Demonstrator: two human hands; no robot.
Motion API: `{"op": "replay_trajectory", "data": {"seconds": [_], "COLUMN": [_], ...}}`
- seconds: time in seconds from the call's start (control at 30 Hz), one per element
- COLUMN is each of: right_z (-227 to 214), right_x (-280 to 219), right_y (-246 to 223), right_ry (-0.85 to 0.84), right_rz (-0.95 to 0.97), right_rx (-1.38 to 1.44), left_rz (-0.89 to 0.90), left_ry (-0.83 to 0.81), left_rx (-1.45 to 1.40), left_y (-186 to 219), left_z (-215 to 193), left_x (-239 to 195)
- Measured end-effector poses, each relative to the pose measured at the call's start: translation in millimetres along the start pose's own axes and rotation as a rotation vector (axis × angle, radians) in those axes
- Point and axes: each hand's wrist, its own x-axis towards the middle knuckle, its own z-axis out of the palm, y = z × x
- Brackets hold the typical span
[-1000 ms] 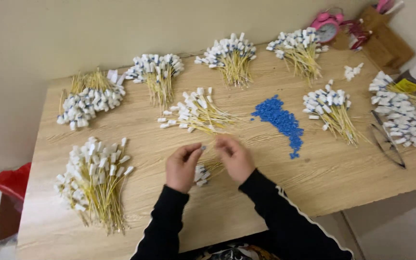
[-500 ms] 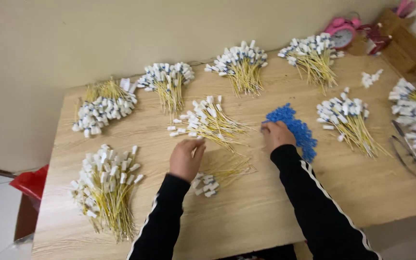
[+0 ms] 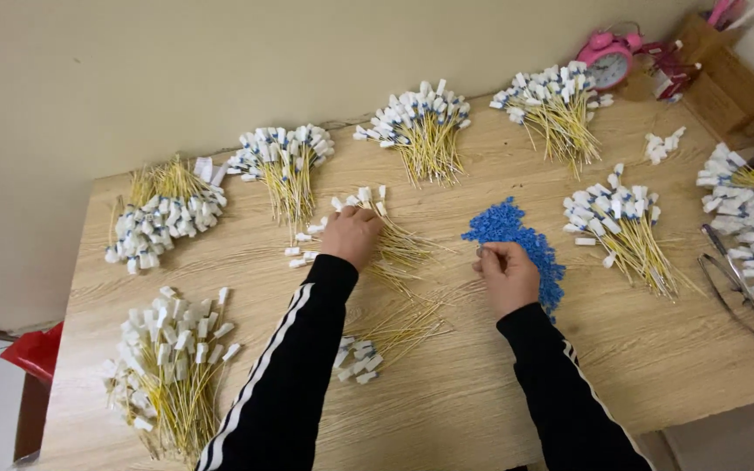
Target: Assembling small blue plastic caps onto the ends of wire bundles at a workstation
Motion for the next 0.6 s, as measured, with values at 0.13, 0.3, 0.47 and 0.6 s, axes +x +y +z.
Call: {"op": "replay_trajectory", "data": {"seconds": [0.13,0.3,0.47,0.6], "right_z": [0.4,14.3,21.6,12.2], "right_x": [-7.1,-31.0,-46.1,-61.5], "right_y": [-19.2,-50.3,-49.0,-73.5], "right_ry": [0.018,-0.052,-0.239,-0.364], "right_rz": [0.068,0.03,0.044,0.142], "right_rx": [0.31,0.66,0.849,1.052], "left_rz": [0.011,-0.013,-0.05,-0.186], "left_ry": [0.166,0.154,0.262,0.336], "left_rx": [0.03,-0.014,-0.118,-0.534], "left_y": [-16.6,-19.4,-18.4,-5.0], "left_z": [26.4,3.5,-1.7,-49.9], "left_x": [-5.4,-22.9,-26.7,-43.2]}}
